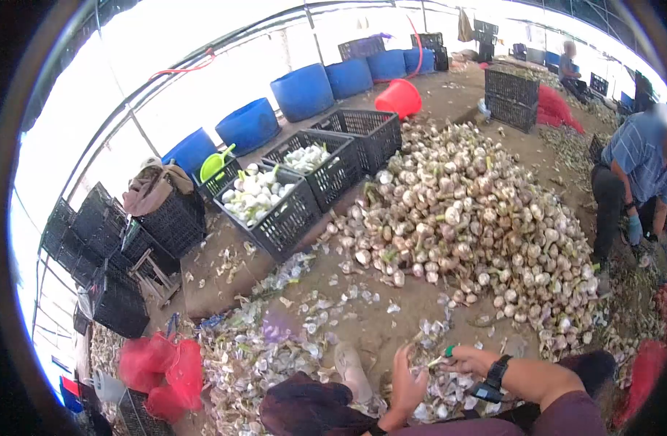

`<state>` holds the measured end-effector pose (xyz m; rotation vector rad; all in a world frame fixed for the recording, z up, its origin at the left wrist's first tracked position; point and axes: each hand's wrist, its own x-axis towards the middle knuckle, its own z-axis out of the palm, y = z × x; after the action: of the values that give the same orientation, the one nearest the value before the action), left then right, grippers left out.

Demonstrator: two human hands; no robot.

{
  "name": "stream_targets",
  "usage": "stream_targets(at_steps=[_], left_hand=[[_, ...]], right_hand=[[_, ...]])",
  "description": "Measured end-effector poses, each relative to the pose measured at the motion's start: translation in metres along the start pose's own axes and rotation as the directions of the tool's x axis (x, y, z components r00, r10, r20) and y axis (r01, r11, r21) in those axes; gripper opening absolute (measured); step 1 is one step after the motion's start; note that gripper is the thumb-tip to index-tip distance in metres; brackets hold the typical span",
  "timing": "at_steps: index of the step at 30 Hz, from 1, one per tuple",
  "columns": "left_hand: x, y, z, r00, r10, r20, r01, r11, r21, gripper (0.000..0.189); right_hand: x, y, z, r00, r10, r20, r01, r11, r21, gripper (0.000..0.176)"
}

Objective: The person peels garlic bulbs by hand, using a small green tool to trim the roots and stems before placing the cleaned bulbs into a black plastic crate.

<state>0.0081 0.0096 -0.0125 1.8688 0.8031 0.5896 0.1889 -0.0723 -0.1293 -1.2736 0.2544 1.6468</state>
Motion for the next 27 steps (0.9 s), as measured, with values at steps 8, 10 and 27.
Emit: stream_targets(at_steps=[8,10,27], left_hand=[[0.008,-0.001,0.011,0.978,-0.188,-0.087,0.141,0.914,-0.381,0.053],[0.010,0.021,0.008,0.958,-0.279,-0.066,0.227,0.878,-0.421,0.053],[0.031,0.001,0.073,0.848,-0.516,0.118,0.518,0.764,-0.385,0.046]], right_hand=[[-0.059,-0.256,0.239,0.316,-0.890,0.330,0.808,0.070,-0.586,0.023],[0.037,-0.245,0.261,0.046,-0.984,0.172,0.822,-0.061,-0.566,0.029],[0.028,-0.048,-0.223,0.314,-0.491,-0.813,-0.163,0.816,-0.555,0.066]])
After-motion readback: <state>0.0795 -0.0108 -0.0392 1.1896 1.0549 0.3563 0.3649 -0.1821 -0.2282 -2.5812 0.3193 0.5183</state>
